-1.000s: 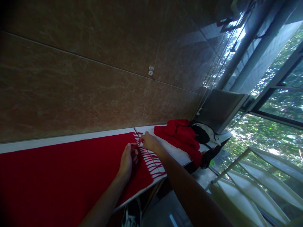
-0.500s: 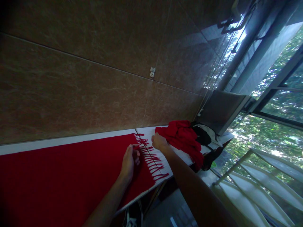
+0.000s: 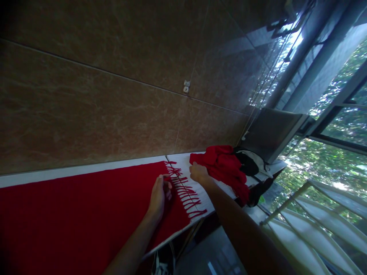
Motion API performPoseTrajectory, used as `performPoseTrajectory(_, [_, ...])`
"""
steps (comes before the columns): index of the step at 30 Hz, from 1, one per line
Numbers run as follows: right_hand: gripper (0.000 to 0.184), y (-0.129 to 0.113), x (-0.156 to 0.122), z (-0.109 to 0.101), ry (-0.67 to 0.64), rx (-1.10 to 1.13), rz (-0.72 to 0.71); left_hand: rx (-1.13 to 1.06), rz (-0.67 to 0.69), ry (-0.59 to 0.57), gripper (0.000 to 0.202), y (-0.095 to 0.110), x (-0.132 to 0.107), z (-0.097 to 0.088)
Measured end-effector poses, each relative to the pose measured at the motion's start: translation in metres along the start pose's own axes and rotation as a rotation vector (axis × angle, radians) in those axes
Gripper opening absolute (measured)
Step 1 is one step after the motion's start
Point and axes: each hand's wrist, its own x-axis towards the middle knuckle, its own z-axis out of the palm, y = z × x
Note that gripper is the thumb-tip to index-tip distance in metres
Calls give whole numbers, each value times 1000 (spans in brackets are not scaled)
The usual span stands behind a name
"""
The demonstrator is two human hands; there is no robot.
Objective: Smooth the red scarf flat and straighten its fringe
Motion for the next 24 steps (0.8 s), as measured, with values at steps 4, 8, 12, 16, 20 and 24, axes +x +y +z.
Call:
performPoseTrajectory(4, [38, -17, 1, -2, 40, 57, -118, -6, 3, 1, 59, 0, 1, 1])
performPoseTrajectory(8, [34, -44, 0, -2, 59, 100, -250, 4, 8, -11, 59, 1, 1, 0])
performPoseTrajectory(12, [33, -39, 3, -2, 36, 74, -246, 12, 4, -8, 60, 0, 1, -1])
performPoseTrajectory(16, [35, -18, 8, -1, 19, 33, -203, 8, 5, -18, 58, -2, 1, -2])
performPoseTrajectory(20, [35, -8, 7, 2, 22, 27, -173, 2, 1, -12, 58, -2, 2, -1])
performPoseTrajectory(24, [42, -16, 3, 5, 53, 70, -238, 5, 0, -11, 61, -2, 2, 0])
